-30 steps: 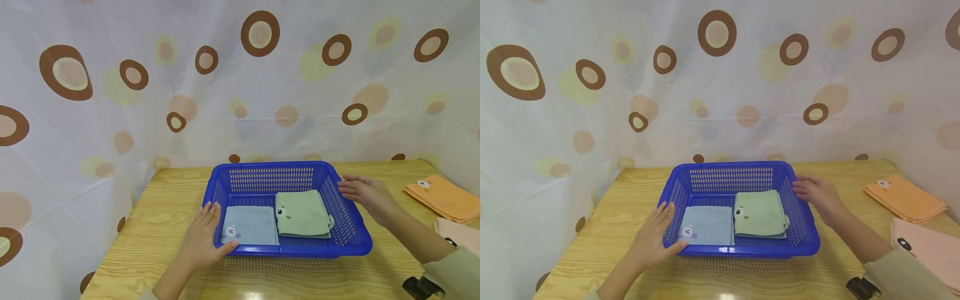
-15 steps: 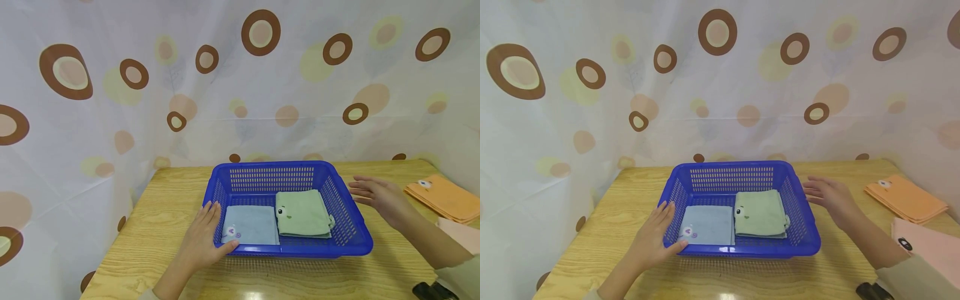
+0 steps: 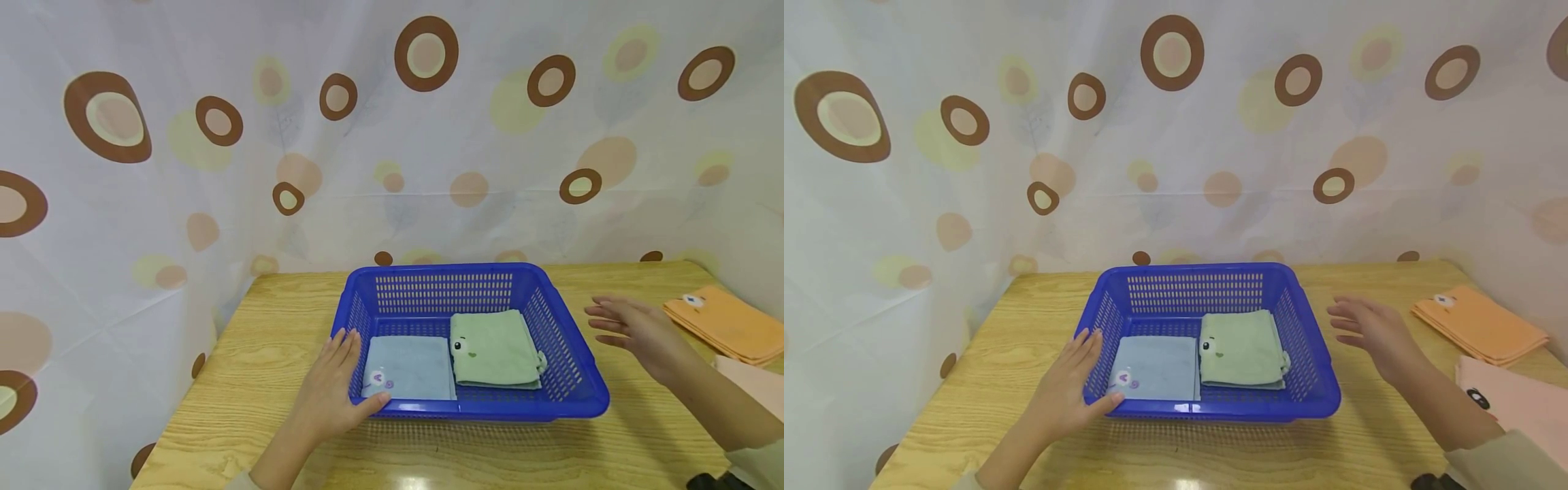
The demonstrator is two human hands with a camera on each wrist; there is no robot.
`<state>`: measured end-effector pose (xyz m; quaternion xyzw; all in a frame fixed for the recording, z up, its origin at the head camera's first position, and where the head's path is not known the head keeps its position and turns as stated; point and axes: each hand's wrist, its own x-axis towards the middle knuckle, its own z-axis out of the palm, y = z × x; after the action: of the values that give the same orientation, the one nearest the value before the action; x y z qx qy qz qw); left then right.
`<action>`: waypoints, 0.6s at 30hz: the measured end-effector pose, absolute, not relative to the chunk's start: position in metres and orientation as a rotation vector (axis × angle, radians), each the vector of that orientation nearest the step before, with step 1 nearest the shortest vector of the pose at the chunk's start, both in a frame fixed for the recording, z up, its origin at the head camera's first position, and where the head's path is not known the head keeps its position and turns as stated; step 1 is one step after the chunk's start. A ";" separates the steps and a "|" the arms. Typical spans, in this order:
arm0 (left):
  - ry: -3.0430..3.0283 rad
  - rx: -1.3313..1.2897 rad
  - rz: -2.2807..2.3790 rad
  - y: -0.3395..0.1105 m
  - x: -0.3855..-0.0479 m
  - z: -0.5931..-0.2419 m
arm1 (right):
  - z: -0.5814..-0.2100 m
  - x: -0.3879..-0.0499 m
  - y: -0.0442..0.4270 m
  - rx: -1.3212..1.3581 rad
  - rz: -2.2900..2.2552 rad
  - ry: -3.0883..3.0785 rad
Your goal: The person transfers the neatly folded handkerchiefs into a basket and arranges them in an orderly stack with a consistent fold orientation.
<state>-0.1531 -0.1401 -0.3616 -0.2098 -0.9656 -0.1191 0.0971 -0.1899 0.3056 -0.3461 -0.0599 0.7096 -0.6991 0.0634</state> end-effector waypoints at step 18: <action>-2.851 -0.628 -0.343 -0.140 -0.153 -0.362 | -0.368 -0.180 0.332 -0.131 -2.172 2.040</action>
<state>-0.1534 -0.1400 -0.3623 -0.2126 -0.9650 -0.1162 0.1007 -0.1800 0.3319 -0.3683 -0.0437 0.6819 -0.7258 0.0795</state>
